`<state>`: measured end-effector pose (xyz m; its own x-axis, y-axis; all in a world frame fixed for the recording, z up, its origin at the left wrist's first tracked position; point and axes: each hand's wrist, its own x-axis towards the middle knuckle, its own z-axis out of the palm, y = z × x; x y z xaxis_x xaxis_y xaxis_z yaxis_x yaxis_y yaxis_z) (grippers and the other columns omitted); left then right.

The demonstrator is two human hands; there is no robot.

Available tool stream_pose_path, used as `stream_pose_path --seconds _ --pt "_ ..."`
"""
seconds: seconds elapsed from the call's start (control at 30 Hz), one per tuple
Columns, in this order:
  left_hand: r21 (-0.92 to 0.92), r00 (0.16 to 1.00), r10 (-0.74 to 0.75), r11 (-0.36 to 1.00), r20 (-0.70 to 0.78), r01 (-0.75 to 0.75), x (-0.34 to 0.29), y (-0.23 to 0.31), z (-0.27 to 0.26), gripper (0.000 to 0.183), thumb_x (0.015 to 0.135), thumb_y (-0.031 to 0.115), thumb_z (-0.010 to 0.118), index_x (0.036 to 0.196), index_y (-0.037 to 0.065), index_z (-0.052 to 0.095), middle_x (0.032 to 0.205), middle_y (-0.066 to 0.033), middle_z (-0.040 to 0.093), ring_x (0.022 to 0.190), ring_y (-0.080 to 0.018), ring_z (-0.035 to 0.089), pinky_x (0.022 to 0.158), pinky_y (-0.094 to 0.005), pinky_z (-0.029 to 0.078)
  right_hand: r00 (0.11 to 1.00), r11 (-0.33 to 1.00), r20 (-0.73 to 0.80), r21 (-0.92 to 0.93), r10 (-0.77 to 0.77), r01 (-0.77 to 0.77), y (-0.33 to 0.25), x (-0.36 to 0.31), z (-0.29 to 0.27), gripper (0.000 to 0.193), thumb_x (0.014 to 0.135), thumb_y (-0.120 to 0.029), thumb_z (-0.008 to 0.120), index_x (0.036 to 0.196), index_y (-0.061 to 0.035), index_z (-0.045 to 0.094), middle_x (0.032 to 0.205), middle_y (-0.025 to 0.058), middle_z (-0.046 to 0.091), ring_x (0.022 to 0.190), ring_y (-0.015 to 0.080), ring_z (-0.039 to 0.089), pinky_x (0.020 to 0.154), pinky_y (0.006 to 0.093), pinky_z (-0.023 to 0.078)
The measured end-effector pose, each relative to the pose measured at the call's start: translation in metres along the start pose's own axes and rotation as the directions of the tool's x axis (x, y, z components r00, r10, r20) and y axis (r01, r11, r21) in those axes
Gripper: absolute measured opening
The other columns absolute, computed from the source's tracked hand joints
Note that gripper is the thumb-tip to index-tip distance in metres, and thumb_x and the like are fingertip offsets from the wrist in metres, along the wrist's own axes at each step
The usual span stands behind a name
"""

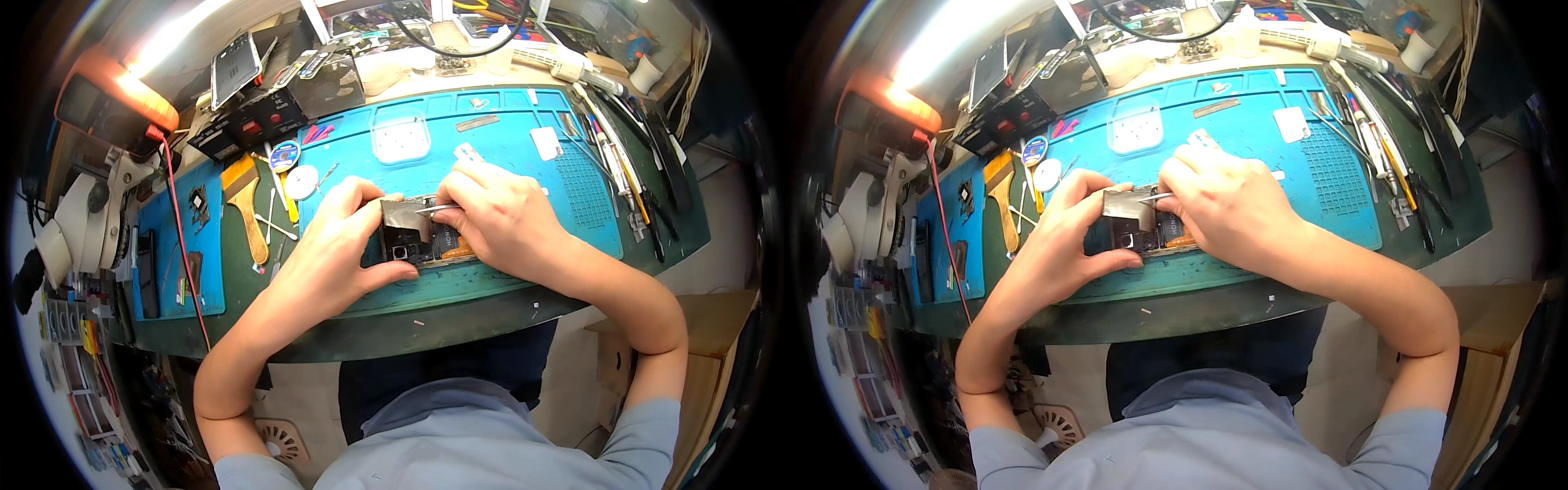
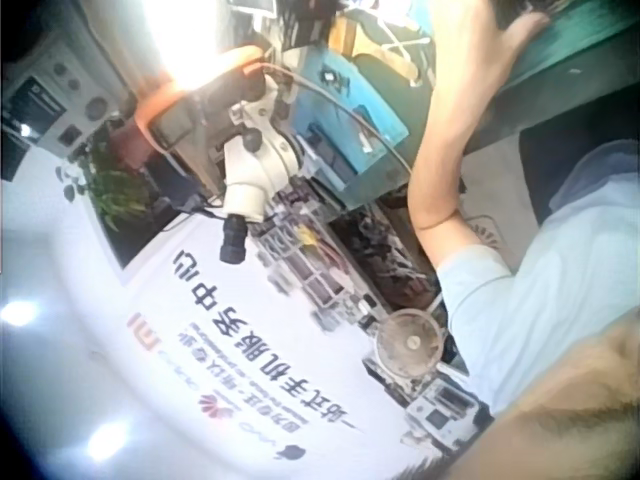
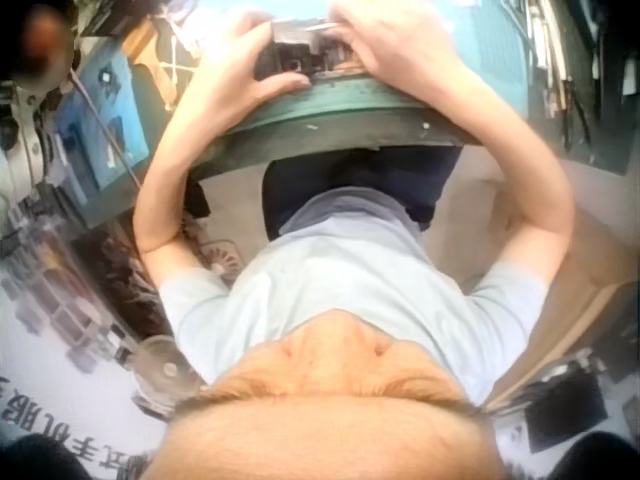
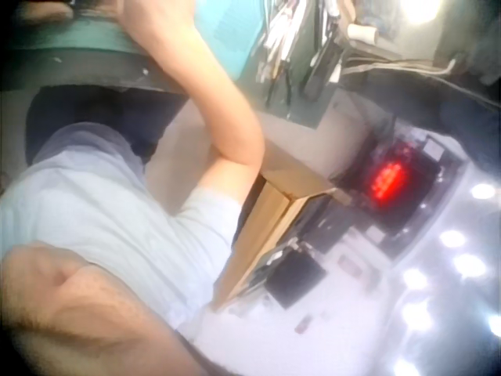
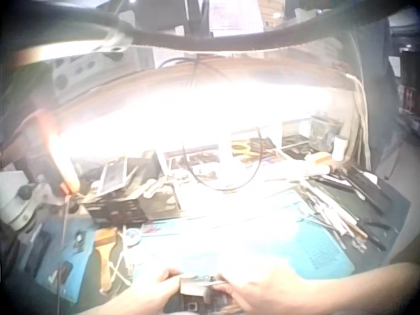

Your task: The person disassembles a smartphone, removes the back cover, and uses tweezers to manipulate internal components and connectors. They clean the internal area with a wipe, reconnect the battery, and test the device by powering it on to verify the screen display. Finally, they reassemble the phone by placing the back cover back on.

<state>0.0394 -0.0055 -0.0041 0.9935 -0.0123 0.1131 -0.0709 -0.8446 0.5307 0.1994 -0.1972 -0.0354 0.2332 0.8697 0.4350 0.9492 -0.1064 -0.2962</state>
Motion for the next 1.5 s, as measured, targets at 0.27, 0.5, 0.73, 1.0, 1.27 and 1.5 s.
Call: stream_pose_path --seconds 0.27,0.5,0.73,1.0,1.27,1.5 --pt "-0.052 0.998 -0.016 0.999 -0.053 0.013 -0.001 -0.005 0.005 0.088 0.071 0.021 0.094 0.146 0.001 0.051 0.121 -0.0154 0.055 0.112 -0.0308 0.06 0.099 -0.0398 0.051 0.999 0.999 -0.032 0.02 0.033 -0.033 -0.002 0.002 0.001 0.017 0.09 -0.017 0.074 0.092 -0.0054 0.061 0.088 0.011 0.063 0.082 0.0314 0.067 0.066 0.042 0.056" --pt "-0.085 0.994 -0.018 0.996 -0.106 0.01 -0.003 -0.01 0.009 0.09 0.07 0.019 0.095 0.144 0.001 0.047 0.118 -0.0152 0.056 0.108 -0.03 0.06 0.098 -0.0392 0.052 0.999 0.999 0.003 0.017 0.041 -0.041 -0.004 0.004 -0.001 0.016 0.091 -0.017 0.074 0.093 -0.0068 0.062 0.092 0.0102 0.064 0.082 0.0309 0.068 0.068 0.0407 0.056" --pt "-0.096 0.99 0.001 0.995 -0.14 -0.015 -0.003 -0.015 0.012 0.09 0.069 0.019 0.095 0.142 0.0 0.046 0.117 -0.0157 0.056 0.107 -0.0303 0.059 0.097 -0.0396 0.052 0.992 0.992 0.032 0.016 0.126 -0.126 -0.009 0.007 -0.002 0.015 0.091 -0.016 0.074 0.091 -0.006 0.062 0.089 0.0103 0.065 0.085 0.0324 0.069 0.072 0.0425 0.056" --pt "-0.111 0.984 0.035 0.992 -0.177 -0.055 -0.003 -0.022 0.015 0.086 0.068 0.02 0.096 0.136 -0.002 0.048 0.116 -0.0176 0.057 0.107 -0.0324 0.061 0.097 -0.041 0.052 0.994 0.993 0.009 0.051 0.11 -0.111 -0.01 0.009 -0.004 0.015 0.088 -0.009 0.075 0.089 -0.0037 0.061 0.084 0.0111 0.063 0.079 0.0336 0.066 0.068 0.0419 0.052" --pt "-0.138 0.988 0.097 0.984 -0.119 -0.113 -0.001 -0.024 0.01 0.077 0.069 0.024 0.095 0.131 0.0 0.057 0.113 -0.0148 0.054 0.107 -0.0337 0.055 0.093 -0.0427 0.047 0.988 0.984 0.09 0.117 0.127 -0.137 -0.009 0.011 -0.009 0.017 0.086 -0.01 0.078 0.089 -0.0045 0.062 0.084 0.0079 0.063 0.076 0.0298 0.065 0.063 0.0398 0.052" --pt "-0.23 0.985 0.086 0.966 -0.153 -0.12 0.0 -0.027 0.016 0.071 0.069 0.02 0.095 0.128 0.002 0.06 0.119 -0.0142 0.054 0.111 -0.0324 0.055 0.096 -0.0411 0.047 0.985 0.979 0.113 0.145 0.129 -0.144 -0.007 0.012 -0.011 0.017 0.086 -0.011 0.078 0.089 -0.0044 0.063 0.085 0.0076 0.062 0.077 0.0293 0.064 0.063 0.0396 0.051"
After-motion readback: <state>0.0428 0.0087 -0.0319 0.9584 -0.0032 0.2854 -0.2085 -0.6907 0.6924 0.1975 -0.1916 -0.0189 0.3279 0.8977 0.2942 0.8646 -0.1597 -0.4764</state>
